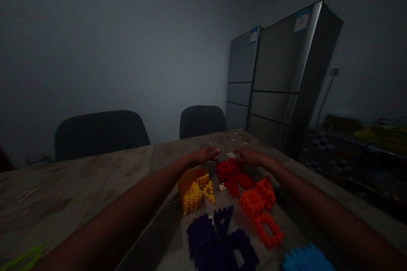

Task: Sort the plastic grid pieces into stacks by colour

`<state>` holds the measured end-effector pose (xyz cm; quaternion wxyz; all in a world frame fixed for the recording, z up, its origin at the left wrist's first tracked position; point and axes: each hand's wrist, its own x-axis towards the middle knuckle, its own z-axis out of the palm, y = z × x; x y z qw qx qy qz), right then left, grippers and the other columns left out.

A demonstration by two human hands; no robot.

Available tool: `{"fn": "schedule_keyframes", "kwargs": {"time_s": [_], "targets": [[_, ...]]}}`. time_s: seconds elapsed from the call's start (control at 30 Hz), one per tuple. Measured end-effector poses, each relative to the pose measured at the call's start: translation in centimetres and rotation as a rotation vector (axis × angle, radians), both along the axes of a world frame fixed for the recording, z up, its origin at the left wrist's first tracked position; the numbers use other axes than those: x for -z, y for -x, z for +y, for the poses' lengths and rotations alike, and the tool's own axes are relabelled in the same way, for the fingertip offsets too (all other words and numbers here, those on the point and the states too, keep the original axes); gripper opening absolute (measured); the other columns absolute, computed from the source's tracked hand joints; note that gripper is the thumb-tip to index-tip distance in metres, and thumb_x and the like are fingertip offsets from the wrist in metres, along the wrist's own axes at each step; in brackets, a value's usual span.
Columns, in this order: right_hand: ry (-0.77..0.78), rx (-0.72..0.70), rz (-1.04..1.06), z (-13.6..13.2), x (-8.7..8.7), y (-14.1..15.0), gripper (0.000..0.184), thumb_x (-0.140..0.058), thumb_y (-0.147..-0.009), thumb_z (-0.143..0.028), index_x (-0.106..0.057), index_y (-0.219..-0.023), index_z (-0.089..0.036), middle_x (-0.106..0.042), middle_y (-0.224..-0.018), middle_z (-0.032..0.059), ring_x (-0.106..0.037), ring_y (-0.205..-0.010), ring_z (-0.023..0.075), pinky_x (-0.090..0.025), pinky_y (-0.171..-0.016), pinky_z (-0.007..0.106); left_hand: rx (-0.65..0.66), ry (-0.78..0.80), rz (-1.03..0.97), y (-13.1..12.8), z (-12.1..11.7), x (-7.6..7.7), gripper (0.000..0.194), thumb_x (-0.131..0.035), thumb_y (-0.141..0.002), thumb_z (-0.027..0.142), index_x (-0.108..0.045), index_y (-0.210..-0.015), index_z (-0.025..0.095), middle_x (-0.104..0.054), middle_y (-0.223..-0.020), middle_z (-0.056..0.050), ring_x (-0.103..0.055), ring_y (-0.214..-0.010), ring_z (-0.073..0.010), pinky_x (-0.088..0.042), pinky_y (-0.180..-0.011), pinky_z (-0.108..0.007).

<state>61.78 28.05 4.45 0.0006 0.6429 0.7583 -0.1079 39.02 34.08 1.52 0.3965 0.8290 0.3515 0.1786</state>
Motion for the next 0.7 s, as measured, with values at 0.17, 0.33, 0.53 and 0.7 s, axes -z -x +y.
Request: {"fn": "schedule_keyframes", "kwargs": {"time_s": [0.17, 0.33, 0.53, 0.7], "targets": [[0.031, 0.017, -0.051, 0.7, -0.3, 1.6, 0.031, -0.061, -0.098, -0.035, -0.06, -0.125, -0.019, -0.061, -0.127, 0.0087, -0.064, -0.105, 0.024, -0.055, -0.088, 0.045, -0.004, -0.01, -0.034, 3.0, -0.8, -0.9, 0.032, -0.058, -0.099, 0.044, -0.064, -0.11, 0.015, -0.068, -0.108, -0.006, -0.067, -0.097, -0.0237, -0.054, -0.089, -0.045], [0.029, 0.031, -0.057, 0.4, -0.3, 1.8, 0.031, -0.061, -0.098, -0.035, -0.06, -0.124, -0.019, -0.062, -0.126, 0.0085, -0.064, -0.105, 0.0238, -0.056, -0.088, 0.044, -0.029, -0.03, -0.048, 7.0, -2.0, -1.5, 0.04, -0.053, -0.1, 0.052, -0.065, -0.11, 0.015, -0.07, -0.103, -0.007, -0.068, -0.098, -0.0237, -0.052, -0.092, -0.047], [-0.088, 0.032, 0.015, -1.4, -1.4, 0.4, 0.027, -0.062, -0.097, -0.034, -0.063, -0.119, -0.018, -0.065, -0.121, 0.0075, -0.066, -0.101, 0.0221, -0.056, -0.086, 0.043, -0.049, -0.103, -0.037, 12.7, -6.1, -2.8, 0.056, -0.052, -0.09, 0.067, -0.068, -0.11, 0.017, -0.074, -0.109, -0.011, -0.068, -0.106, -0.0271, -0.051, -0.096, -0.039], [-0.291, 0.033, 0.154, -6.8, -4.0, 0.0, 0.032, -0.043, -0.099, -0.02, -0.069, -0.117, -0.014, -0.076, -0.092, 0.008, -0.072, -0.079, 0.0196, -0.057, -0.078, 0.033, -0.109, -0.216, 0.041, 19.0, -13.8, -5.0, 0.035, -0.056, -0.091, 0.051, -0.072, -0.112, 0.027, -0.075, -0.115, -0.003, -0.07, -0.106, -0.024, -0.053, -0.095, -0.033]]}}
